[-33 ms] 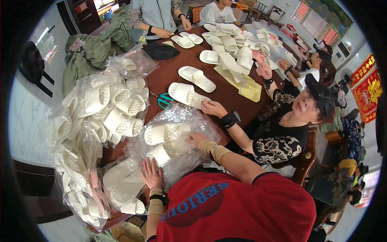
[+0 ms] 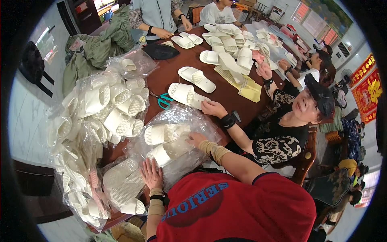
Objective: Sorts and packages indoor slippers into plastic wrap bags at a manufacturing table.
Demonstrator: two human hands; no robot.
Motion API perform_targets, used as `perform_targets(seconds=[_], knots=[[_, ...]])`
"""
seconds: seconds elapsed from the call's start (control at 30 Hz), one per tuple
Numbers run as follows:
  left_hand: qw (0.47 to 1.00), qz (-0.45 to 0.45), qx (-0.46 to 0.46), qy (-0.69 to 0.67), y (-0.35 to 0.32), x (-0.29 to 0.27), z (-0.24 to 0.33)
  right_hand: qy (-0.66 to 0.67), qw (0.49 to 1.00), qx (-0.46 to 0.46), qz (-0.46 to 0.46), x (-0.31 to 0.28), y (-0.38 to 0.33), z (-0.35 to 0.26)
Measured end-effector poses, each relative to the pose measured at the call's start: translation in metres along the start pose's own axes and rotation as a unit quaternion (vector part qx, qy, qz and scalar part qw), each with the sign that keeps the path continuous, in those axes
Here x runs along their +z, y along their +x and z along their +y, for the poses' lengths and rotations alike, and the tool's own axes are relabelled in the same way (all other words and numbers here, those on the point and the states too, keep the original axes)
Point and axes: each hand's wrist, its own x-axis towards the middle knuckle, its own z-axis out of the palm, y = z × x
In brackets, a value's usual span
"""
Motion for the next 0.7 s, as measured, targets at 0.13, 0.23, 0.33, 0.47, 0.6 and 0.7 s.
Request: perform_targets(seconds=[0.13, 0.23, 0.33, 0.47, 0.6, 0.7], knots=[[1.0, 0.015, 0.01, -0.003, 0.001, 0.001, -0.001, -0.021, 1.0, 0.01, -0.02, -0.006, -0.001, -0.004], [1.0, 0.002, 0.001, 0.003, 0.0, 0.001, -0.001, -0.02, 1.0, 0.006, -0.004, -0.003, -0.003, -0.005], [1.0, -0.007, -0.003, 0.004, 0.0, 0.001, -0.002, -0.056, 0.998, 0.005, -0.011, -0.003, -0.001, -0.005], [1.0, -0.01, -0.002, 0.005, -0.001, 0.003, -0.003, -0.057, 0.998, 0.014, -0.031, -0.008, -0.003, -0.01], [1.0, -0.005, -0.003, 0.001, -0.005, 0.004, -0.006, -0.072, 0.997, -0.013, -0.001, -0.01, -0.011, -0.027], [1.0, -0.005, 0.002, -0.004, -0.002, 0.0, -0.004, -0.052, 0.997, -0.037, 0.043, -0.014, -0.016, -0.035]])
